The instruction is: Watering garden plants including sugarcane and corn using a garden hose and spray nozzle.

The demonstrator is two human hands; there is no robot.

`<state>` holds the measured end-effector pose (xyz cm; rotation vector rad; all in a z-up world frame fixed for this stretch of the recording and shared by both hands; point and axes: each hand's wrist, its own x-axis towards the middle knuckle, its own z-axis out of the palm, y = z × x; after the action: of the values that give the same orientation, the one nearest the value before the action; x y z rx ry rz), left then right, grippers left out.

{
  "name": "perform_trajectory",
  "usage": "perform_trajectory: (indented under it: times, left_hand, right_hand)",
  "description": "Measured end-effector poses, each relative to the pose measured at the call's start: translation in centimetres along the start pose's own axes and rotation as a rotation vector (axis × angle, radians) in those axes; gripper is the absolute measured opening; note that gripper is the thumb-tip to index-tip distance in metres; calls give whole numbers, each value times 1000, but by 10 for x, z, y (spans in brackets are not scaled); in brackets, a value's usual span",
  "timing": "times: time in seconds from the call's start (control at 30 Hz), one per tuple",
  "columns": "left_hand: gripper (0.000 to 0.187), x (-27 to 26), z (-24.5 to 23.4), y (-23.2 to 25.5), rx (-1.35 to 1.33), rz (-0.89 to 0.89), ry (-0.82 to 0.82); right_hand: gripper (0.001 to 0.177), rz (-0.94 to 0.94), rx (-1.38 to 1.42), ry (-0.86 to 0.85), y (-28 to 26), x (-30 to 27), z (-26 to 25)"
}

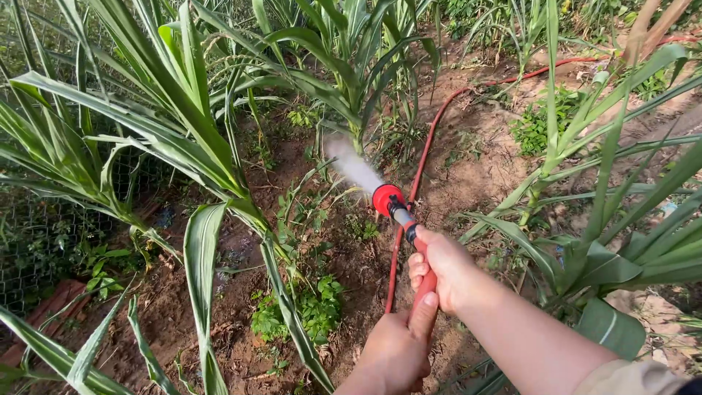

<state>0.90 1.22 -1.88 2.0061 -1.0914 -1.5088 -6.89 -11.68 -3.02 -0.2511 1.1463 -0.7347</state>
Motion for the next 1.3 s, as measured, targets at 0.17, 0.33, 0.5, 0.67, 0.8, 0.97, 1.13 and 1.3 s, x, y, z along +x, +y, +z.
perform_trajectory:
  times: [0.17,0.33,0.5,0.67,0.8,0.97,1.13,1.3]
  left_hand:
    - [68,7,2,-24,33,-3,-69]
    - [75,-5,4,-15,182,-105,-54]
    - [76,-9,6,-10,135,-121,-67]
    - [70,-16,3,0,57,12,-21]
    - [62,-21,-6,16,52,206,66]
    - [57,-32,-18,43,-9,321,92]
    - [53,-35,-25,53,-62,386,114]
    - [52,-33,-31,45,-10,561,144]
  right_hand:
    - [25,17,70,129,26,9,-14]
    - [29,85,55,89,35,31,-30]
    - [28,63,47,100,27,11,-23]
    - [22,-120,7,123,2,-52,10]
    - [12,-308,-48,69,-24,-97,34]
    - [14,-514,1,-47,-45,-120,51]
    - [12,-636,9,-160,-55,-144,61]
    - [20,-766,21,-220,-51,-160,67]
